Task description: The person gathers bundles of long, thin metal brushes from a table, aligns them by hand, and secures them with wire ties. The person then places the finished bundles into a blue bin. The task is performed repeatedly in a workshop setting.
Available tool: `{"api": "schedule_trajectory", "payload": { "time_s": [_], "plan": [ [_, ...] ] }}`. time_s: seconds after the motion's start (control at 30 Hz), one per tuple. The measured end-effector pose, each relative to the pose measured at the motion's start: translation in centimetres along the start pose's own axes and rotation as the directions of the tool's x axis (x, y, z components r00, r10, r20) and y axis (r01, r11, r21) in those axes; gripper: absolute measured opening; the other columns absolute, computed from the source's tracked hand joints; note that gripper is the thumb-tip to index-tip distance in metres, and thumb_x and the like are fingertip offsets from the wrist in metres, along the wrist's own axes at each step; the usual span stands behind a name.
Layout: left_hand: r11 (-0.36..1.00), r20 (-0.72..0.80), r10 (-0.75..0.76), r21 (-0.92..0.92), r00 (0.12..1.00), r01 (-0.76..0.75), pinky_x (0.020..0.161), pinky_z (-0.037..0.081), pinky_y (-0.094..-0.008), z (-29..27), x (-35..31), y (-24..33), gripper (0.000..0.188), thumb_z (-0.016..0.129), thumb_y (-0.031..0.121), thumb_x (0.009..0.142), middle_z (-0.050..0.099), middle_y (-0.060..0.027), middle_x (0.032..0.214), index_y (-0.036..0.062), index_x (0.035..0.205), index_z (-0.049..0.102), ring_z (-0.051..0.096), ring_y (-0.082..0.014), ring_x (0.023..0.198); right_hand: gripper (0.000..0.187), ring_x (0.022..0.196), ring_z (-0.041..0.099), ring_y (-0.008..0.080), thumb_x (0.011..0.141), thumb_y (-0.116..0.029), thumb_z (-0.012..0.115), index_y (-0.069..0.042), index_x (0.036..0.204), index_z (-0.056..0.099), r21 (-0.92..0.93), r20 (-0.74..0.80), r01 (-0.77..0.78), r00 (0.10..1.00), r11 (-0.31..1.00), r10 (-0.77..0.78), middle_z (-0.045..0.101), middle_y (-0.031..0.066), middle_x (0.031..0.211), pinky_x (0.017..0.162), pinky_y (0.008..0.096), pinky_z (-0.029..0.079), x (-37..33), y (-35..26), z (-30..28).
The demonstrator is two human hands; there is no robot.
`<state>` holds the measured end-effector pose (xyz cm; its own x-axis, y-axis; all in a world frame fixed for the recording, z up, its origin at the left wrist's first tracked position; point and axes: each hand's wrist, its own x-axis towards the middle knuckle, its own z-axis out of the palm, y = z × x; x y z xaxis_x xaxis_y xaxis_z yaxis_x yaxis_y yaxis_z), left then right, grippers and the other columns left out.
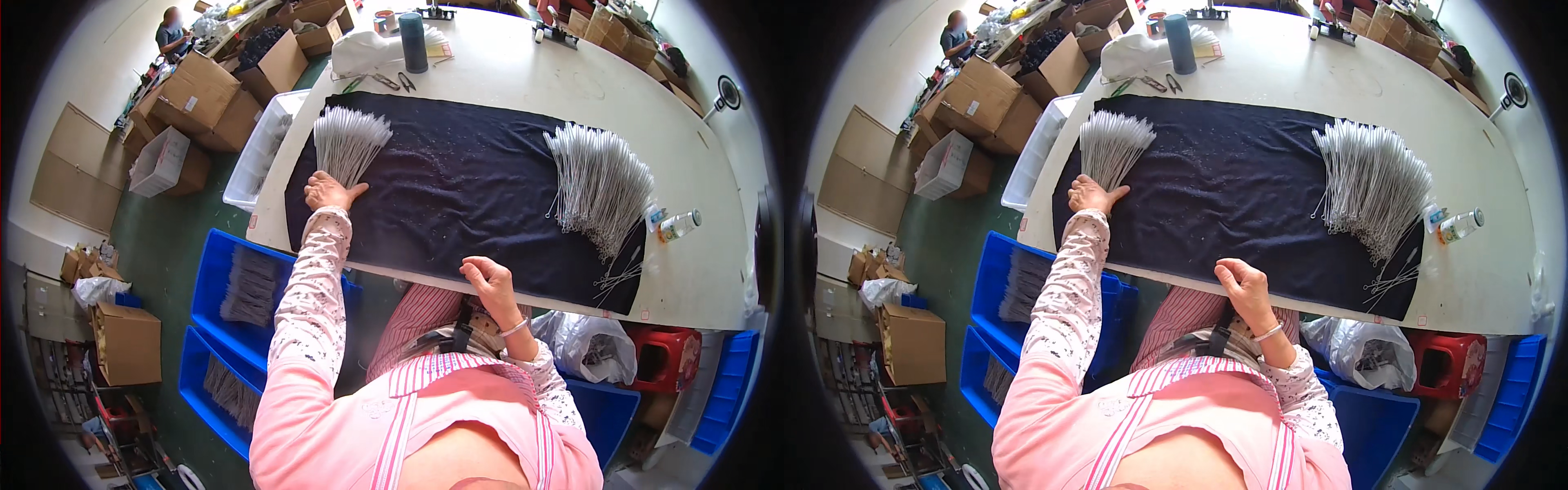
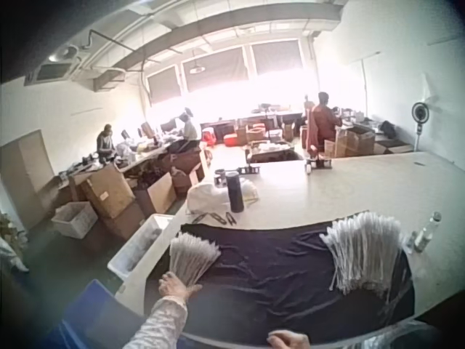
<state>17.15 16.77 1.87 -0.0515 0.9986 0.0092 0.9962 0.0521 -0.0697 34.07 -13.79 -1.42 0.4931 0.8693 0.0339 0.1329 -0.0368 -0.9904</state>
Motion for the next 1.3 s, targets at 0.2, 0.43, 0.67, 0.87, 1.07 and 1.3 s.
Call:
{"api": "schedule_trajectory", "payload": {
  "time_s": [0.2, 0.43, 0.67, 0.87, 1.07, 1.3],
  "plan": [
    [0.999, -0.074, 0.034, -0.033, 0.997, -0.037, 0.088, 0.05, -0.0405, 2.4, 1.4, 0.2, 0.111, 0.071, 0.074, 0.056, 0.053, -0.0169, 0.12, -0.0044, 0.128, 0.039, 0.055, -0.0309, 0.11, 0.022, 0.077, 0.065, 0.0147, 0.088, -0.016, 0.064, 0.002, 0.1, 0.066, -0.051, 0.078, -0.006, 0.997, 0.999, 0.01, 0.07, 0.0101, 0.084, 0.07, 0.0254, 0.05, 0.0, -0.4, 0.8],
    [0.995, 0.042, 0.075, -0.065, 0.996, -0.072, 0.092, 0.044, -0.0484, 0.3, 1.2, -2.4, 0.108, 0.06, 0.083, 0.058, 0.055, -0.0191, 0.124, -0.0022, 0.123, 0.049, 0.054, -0.0361, 0.115, 0.022, 0.082, 0.064, 0.0305, 0.081, -0.024, 0.066, -0.005, 0.091, 0.067, -0.428, 0.008, 0.276, 0.953, 0.861, -0.302, 0.067, 0.0133, 0.086, 0.073, 0.0403, 0.049, 1.2, -0.6, -3.0],
    [0.951, -0.164, 0.28, -0.086, 0.946, -0.296, 0.096, 0.038, -0.0507, -3.3, -1.3, 2.2, 0.093, 0.058, 0.074, 0.069, 0.056, -0.0173, 0.126, 0.002, 0.128, 0.051, 0.053, -0.0369, 0.116, 0.015, 0.107, 0.056, 0.0277, 0.08, -0.019, 0.066, -0.008, 0.09, 0.066, -0.88, -0.305, 0.019, 0.745, 0.475, -0.593, 0.064, 0.009, 0.108, 0.092, 0.0421, 0.04, 7.0, 2.8, -15.1],
    [0.409, 0.266, 0.755, -0.906, 0.6, -0.113, 0.078, 0.049, -0.0315, -5.0, -8.5, 14.4, 0.074, 0.07, 0.046, 0.08, 0.061, -0.0138, 0.112, -0.0074, 0.128, 0.049, 0.061, -0.0213, 0.093, 0.031, 0.131, 0.038, 0.024, 0.086, -0.027, 0.059, -0.011, 0.111, 0.065, -0.96, -0.274, -0.181, 0.756, 0.213, -0.594, 0.055, -0.0003, 0.13, 0.109, 0.0432, 0.023, 12.6, 4.0, -23.6],
    [0.418, 0.526, 0.827, -0.81, 0.197, 0.411, 0.097, 0.045, -0.0443, -3.3, -14.3, 27.7, 0.091, 0.069, 0.044, 0.082, 0.039, -0.0294, 0.134, -0.0098, 0.139, 0.022, 0.05, -0.0354, 0.117, 0.034, 0.134, 0.036, 0.0242, 0.091, -0.028, 0.05, -0.012, 0.118, 0.063, -0.96, -0.267, -0.183, 0.817, 0.21, -0.511, 0.05, -0.0005, 0.137, 0.112, 0.0465, 0.019, 14.3, 8.1, -24.7],
    [0.489, 0.617, 0.731, -0.771, 0.291, 0.408, 0.095, 0.044, -0.0443, -1.9, -18.5, 37.9, 0.07, 0.065, 0.032, 0.084, 0.046, -0.0259, 0.129, -0.0012, 0.137, 0.034, 0.052, -0.0331, 0.114, 0.033, 0.132, 0.038, 0.0294, 0.088, -0.012, 0.048, -0.005, 0.116, 0.062, -0.929, -0.275, -0.079, 0.8, 0.361, -0.533, 0.052, 0.0061, 0.134, 0.111, 0.0439, 0.024, 13.8, 7.9, -24.9]
  ]
}}
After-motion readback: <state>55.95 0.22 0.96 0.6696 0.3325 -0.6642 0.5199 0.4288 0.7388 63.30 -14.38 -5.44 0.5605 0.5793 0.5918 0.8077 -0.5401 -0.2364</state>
